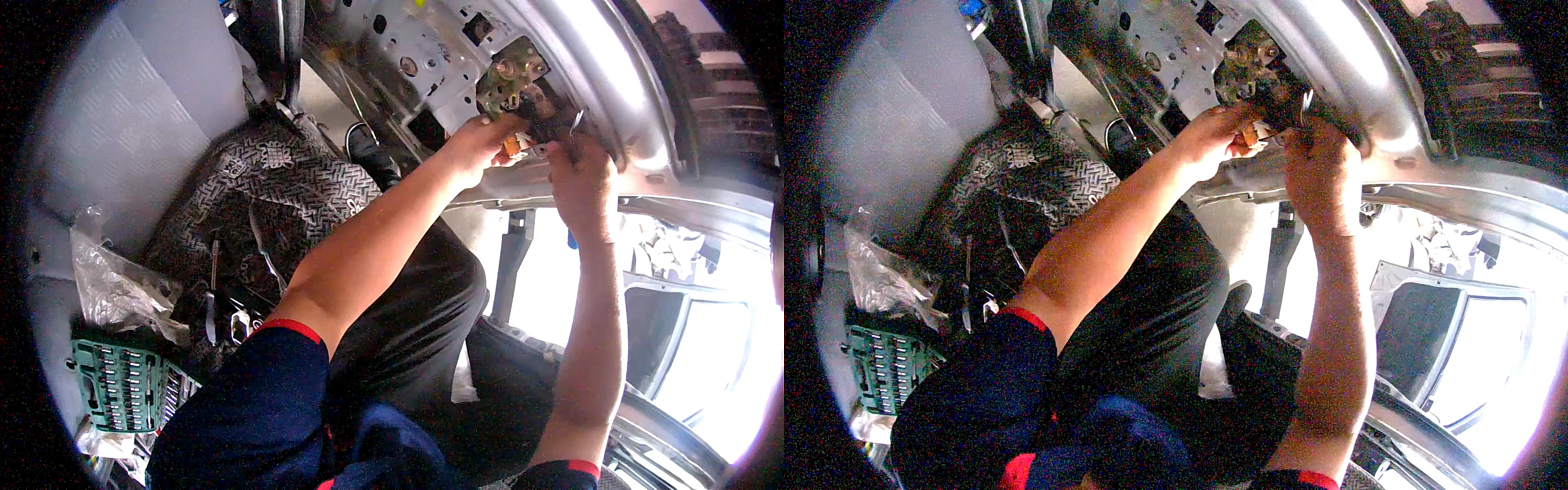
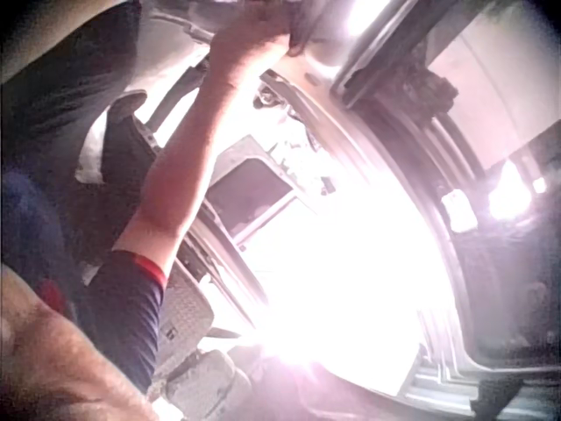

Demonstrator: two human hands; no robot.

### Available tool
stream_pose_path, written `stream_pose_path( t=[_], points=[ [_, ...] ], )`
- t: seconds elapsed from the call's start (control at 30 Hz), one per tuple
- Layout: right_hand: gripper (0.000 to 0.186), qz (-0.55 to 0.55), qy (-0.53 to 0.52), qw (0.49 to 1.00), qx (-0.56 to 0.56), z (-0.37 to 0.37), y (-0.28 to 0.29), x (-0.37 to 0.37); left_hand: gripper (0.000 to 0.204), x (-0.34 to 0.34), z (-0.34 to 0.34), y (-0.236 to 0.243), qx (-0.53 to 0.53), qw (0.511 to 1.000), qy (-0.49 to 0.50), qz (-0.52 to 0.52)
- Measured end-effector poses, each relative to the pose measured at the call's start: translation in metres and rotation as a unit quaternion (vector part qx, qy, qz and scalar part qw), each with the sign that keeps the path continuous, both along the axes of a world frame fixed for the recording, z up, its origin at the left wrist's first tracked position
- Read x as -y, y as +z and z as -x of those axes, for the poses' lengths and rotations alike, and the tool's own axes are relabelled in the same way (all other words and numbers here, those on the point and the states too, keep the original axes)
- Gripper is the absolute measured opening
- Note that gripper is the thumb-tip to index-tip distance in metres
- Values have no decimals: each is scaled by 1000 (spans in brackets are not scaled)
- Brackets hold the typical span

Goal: The person removes a door lock mechanism from inside a car door using a tool and by hand, then disconnects rods and components from the lock mechanism by hand and using a tool.

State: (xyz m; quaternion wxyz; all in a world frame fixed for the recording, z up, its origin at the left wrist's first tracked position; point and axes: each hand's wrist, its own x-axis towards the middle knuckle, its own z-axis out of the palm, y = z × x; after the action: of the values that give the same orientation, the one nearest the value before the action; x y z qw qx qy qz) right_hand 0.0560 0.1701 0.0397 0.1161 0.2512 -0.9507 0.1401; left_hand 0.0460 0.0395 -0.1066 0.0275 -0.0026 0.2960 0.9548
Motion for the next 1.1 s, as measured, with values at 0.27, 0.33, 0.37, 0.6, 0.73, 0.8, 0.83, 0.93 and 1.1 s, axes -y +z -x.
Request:
stream_pose_path(
  t=[0.27, 0.33, 0.37, 0.6, 0.73, 0.8, 0.83, 0.93, 1.1],
  points=[
    [18, -69, -9, 996, 48, -2, 8, 12, 35, 6, -2, 3, 13, 999, 31, -3],
    [18, -28, 11, 999, 34, 0, 1, 8, 37, 12, 2, -5, -51, 997, -11, 56],
    [18, 8, 29, 999, 16, 1, -2, 7, 37, 12, 1, -5, -53, 997, -12, 55],
    [40, 170, -12, 979, -108, -29, -64, 6, 28, 4, -2, -3, 29, 999, -32, -9],
    [25, 101, -24, 989, -104, -32, -64, 24, 37, 10, -4, -3, 14, 999, -48, -10],
    [29, 39, -45, 996, -73, -22, -50, 37, 37, 14, -2, -8, -17, 998, -52, 28],
    [34, -24, -65, 997, -44, -16, -47, 44, 36, 13, -4, -5, -30, 998, -40, 30],
    [38, -38, -102, 993, -45, -2, -47, 53, 35, 9, -5, 8, -33, 999, -35, 25],
    [34, 1, -118, 992, -51, -5, -51, 52, 36, 7, -11, 9, 14, 1000, -6, -7]
  ],
)
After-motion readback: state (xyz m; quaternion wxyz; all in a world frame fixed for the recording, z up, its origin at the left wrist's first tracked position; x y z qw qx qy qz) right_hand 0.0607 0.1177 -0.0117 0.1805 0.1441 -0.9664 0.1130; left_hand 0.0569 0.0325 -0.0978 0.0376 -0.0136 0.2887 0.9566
